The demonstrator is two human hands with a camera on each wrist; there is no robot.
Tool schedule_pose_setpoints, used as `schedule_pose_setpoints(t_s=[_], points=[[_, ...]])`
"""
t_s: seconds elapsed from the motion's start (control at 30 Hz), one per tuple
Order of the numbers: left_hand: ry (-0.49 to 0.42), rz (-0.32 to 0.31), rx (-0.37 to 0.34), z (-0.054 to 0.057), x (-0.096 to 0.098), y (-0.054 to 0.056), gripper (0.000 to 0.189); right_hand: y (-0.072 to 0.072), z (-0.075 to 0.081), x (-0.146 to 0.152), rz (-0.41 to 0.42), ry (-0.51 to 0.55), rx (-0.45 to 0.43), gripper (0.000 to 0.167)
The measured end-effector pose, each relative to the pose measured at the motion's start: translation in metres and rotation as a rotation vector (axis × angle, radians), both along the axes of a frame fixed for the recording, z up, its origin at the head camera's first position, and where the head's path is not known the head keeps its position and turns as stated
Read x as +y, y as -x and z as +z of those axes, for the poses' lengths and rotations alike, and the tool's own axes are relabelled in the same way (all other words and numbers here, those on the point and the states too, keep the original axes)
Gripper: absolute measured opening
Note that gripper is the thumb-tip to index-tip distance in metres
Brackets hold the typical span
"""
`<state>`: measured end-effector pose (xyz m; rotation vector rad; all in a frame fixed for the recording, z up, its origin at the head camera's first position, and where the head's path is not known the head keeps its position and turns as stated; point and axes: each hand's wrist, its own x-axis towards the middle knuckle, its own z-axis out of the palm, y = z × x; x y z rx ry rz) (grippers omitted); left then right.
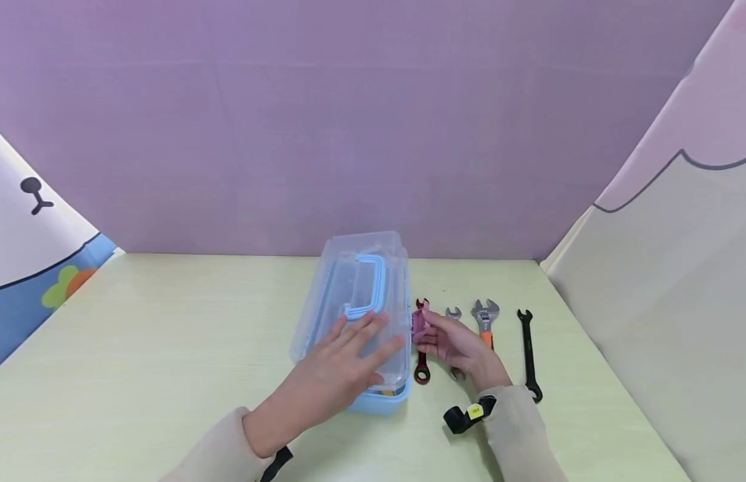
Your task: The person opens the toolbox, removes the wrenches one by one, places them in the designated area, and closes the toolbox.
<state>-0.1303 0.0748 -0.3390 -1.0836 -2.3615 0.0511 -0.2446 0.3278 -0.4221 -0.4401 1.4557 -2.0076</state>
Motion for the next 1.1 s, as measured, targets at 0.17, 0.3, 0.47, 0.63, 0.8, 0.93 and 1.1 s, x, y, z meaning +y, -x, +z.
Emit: schedule_pose_setpoints(t_s=[0.17,0.3,0.47,0.63,0.8,0.93,1.1], points=[[0.059,0.015,0.019,-0.003,0.003,-0.001,0.056,0.001,0.000,-0.001,0.019,0.027,0.015,0.034],[0.101,0.028,0.009,-0.005,0.004,-0.003,0.055,0.002,-0.001,-0.004,0.023,0.021,0.012,0.036],[0.136,0.036,0.005,-0.011,0.004,-0.005,0.053,0.000,0.002,-0.009,-0.012,-0.035,0.008,0.034],[0.113,0.027,0.042,-0.014,0.004,-0.005,0.052,-0.002,0.007,-0.013,-0.063,-0.111,0.003,0.032],[0.088,0.014,0.069,-0.016,0.006,-0.005,0.051,-0.005,0.012,-0.014,-0.068,-0.164,0.034,0.035],[0.086,0.014,0.075,-0.018,0.008,-0.004,0.050,-0.008,0.014,-0.017,-0.092,-0.201,0.057,0.036],[0.089,0.013,0.088,-0.019,0.010,-0.004,0.050,-0.012,0.015,-0.023,-0.177,-0.240,0.051,0.032]])
